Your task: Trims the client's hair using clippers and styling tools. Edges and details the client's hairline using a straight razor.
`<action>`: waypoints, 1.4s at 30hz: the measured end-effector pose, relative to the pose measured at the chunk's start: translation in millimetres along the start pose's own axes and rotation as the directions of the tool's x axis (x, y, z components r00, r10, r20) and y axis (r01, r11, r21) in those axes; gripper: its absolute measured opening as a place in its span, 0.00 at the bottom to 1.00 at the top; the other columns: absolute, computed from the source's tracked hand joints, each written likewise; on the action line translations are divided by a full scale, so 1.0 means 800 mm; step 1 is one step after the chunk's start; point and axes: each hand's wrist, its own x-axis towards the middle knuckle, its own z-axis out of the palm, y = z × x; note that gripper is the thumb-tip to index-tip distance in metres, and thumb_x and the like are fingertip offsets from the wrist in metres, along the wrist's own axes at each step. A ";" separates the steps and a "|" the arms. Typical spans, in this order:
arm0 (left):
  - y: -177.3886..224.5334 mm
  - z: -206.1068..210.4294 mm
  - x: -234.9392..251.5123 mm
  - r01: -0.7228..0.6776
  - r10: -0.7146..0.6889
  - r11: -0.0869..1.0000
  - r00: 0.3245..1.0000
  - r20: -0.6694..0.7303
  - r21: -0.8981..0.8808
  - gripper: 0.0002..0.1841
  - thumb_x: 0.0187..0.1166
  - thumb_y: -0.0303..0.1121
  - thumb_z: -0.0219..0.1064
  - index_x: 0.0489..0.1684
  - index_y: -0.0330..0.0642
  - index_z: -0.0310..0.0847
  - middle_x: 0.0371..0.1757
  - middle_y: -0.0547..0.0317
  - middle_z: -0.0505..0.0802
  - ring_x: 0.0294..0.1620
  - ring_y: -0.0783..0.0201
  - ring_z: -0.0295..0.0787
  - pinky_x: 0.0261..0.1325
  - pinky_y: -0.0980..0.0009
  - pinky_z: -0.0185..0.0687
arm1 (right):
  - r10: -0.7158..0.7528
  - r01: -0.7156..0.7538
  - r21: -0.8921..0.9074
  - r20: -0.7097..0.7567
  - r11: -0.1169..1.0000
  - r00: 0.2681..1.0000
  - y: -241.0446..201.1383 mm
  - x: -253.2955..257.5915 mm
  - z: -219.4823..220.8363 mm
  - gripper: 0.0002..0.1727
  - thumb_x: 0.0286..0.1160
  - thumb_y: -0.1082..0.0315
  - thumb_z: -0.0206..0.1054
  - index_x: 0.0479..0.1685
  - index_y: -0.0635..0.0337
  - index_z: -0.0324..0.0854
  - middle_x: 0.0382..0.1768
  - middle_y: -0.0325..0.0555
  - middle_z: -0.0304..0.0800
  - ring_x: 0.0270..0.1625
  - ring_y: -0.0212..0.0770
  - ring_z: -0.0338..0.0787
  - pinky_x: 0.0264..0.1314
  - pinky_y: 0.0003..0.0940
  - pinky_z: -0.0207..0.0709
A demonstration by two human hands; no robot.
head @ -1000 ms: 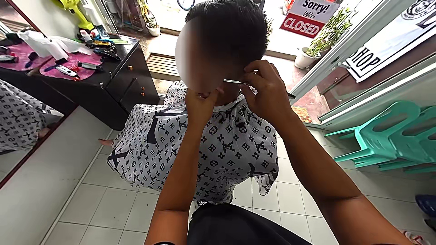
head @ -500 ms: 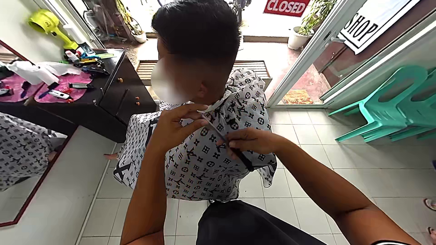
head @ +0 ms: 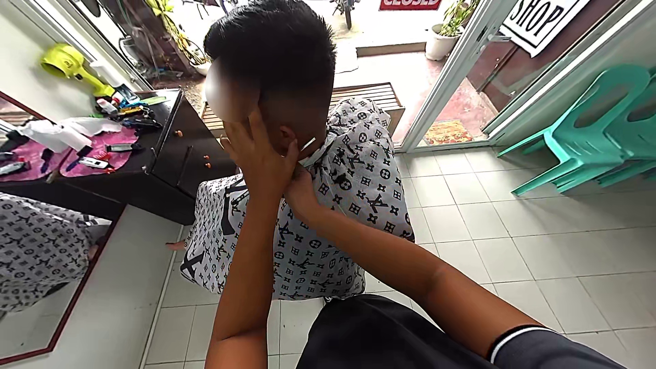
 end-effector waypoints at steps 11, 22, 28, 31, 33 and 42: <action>-0.004 -0.010 0.002 -0.019 0.019 1.000 1.000 -0.005 -0.020 0.49 0.71 0.47 0.73 0.94 0.42 0.52 0.92 0.37 0.62 0.93 0.35 0.51 0.82 0.28 0.48 | -0.114 0.117 -0.069 0.050 0.991 0.992 0.005 0.015 0.010 0.09 0.86 0.73 0.59 0.55 0.66 0.81 0.41 0.46 0.87 0.46 0.32 0.87 0.54 0.32 0.82; -0.004 -0.008 0.005 -0.025 0.026 0.999 1.000 0.008 -0.040 0.49 0.70 0.45 0.73 0.94 0.41 0.51 0.92 0.35 0.61 0.92 0.33 0.50 0.82 0.30 0.49 | 0.110 -0.115 0.082 0.067 0.990 0.992 -0.013 0.000 0.006 0.09 0.87 0.74 0.58 0.59 0.63 0.77 0.38 0.45 0.86 0.34 0.35 0.89 0.33 0.34 0.88; -0.007 -0.010 0.005 -0.035 0.035 0.998 0.999 0.009 -0.043 0.50 0.70 0.47 0.73 0.94 0.40 0.51 0.92 0.34 0.59 0.93 0.34 0.50 0.84 0.33 0.48 | 0.309 -0.315 0.185 0.059 0.931 0.949 -0.023 -0.008 -0.003 0.08 0.90 0.67 0.57 0.60 0.55 0.74 0.40 0.44 0.86 0.35 0.37 0.90 0.34 0.37 0.88; -0.012 -0.015 0.002 -0.050 0.052 0.997 0.998 0.029 -0.061 0.52 0.66 0.48 0.77 0.94 0.40 0.52 0.93 0.33 0.57 0.94 0.34 0.46 0.89 0.35 0.42 | 0.201 -0.213 0.069 0.151 0.975 0.968 -0.036 -0.041 -0.029 0.13 0.91 0.64 0.58 0.67 0.56 0.76 0.48 0.47 0.89 0.42 0.41 0.93 0.38 0.39 0.91; -0.015 -0.019 -0.001 -0.071 0.073 0.994 0.997 0.019 -0.080 0.52 0.66 0.48 0.78 0.93 0.40 0.54 0.92 0.30 0.57 0.93 0.32 0.46 0.88 0.33 0.43 | 0.072 -0.073 -0.007 0.205 0.997 0.976 -0.047 -0.063 -0.065 0.14 0.91 0.67 0.56 0.66 0.60 0.78 0.52 0.48 0.92 0.46 0.40 0.94 0.38 0.36 0.91; 0.011 -0.050 0.009 -0.052 0.037 0.995 0.984 -0.177 -0.083 0.38 0.75 0.48 0.74 0.81 0.35 0.70 0.88 0.28 0.63 0.92 0.39 0.53 0.91 0.46 0.53 | -0.359 0.403 -0.183 0.234 0.896 0.904 -0.163 -0.089 -0.302 0.19 0.90 0.45 0.52 0.66 0.37 0.83 0.46 0.28 0.96 0.44 0.30 0.95 0.47 0.28 0.91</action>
